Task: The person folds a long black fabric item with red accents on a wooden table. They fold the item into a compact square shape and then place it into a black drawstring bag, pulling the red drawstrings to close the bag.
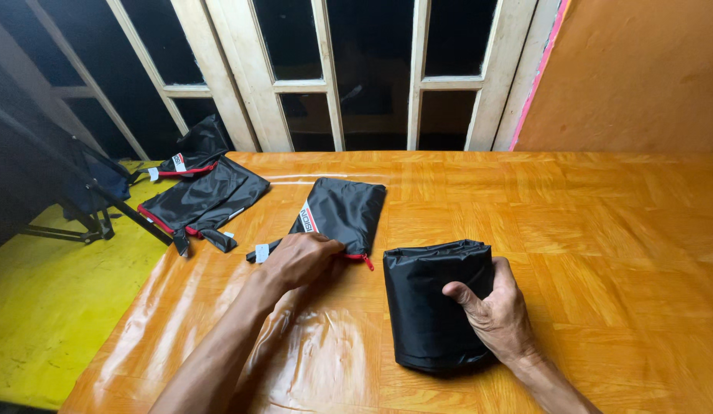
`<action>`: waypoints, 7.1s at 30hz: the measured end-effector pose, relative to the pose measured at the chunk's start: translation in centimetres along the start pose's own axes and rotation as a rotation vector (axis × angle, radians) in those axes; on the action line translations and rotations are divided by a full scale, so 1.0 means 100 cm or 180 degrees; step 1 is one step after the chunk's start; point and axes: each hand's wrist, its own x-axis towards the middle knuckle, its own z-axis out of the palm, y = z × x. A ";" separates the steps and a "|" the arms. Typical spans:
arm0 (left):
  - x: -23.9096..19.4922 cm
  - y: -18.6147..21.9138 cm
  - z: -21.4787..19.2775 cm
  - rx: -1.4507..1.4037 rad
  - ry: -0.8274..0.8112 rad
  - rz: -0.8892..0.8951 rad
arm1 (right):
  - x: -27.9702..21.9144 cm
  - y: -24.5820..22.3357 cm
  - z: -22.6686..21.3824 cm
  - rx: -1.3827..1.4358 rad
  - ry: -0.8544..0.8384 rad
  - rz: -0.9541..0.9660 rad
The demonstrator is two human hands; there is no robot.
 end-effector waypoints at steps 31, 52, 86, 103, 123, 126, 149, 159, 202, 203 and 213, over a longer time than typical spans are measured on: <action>0.081 0.160 -0.099 -0.0130 0.0452 0.1275 | 0.009 -0.076 -0.046 0.0102 -0.0164 0.0144; 0.089 0.196 -0.084 -0.0830 0.2004 0.1444 | 0.021 -0.062 -0.040 0.0091 -0.0212 -0.0292; 0.111 0.173 -0.076 -0.1790 0.2161 -0.0265 | 0.060 -0.104 -0.008 -0.1310 -0.0848 -0.0556; 0.089 0.161 -0.054 0.0894 0.2400 0.1105 | 0.069 -0.092 0.010 -0.1300 -0.0570 -0.0645; 0.083 0.166 -0.010 -0.1070 0.2602 0.1469 | 0.104 -0.021 0.014 -0.0317 -0.0386 -0.0267; 0.078 0.168 -0.016 -0.1989 0.2798 0.0474 | 0.097 -0.034 -0.005 0.2374 -0.0717 -0.0729; 0.067 0.151 0.031 -0.4332 0.3433 -0.0934 | 0.080 -0.029 0.025 0.2175 -0.0759 -0.0992; 0.045 0.126 0.030 -0.4584 0.2386 -0.0002 | 0.074 -0.034 0.010 0.2034 -0.0801 -0.0996; 0.041 0.142 0.059 -0.4484 0.2362 -0.0452 | 0.048 -0.008 -0.004 0.1768 -0.0564 -0.1458; 0.041 0.141 0.061 -0.4489 0.2370 -0.0470 | 0.046 -0.004 -0.007 0.1979 -0.0730 -0.1643; 0.030 0.127 0.035 -0.3509 0.1904 -0.0550 | 0.051 -0.001 -0.024 0.1504 -0.0724 -0.1034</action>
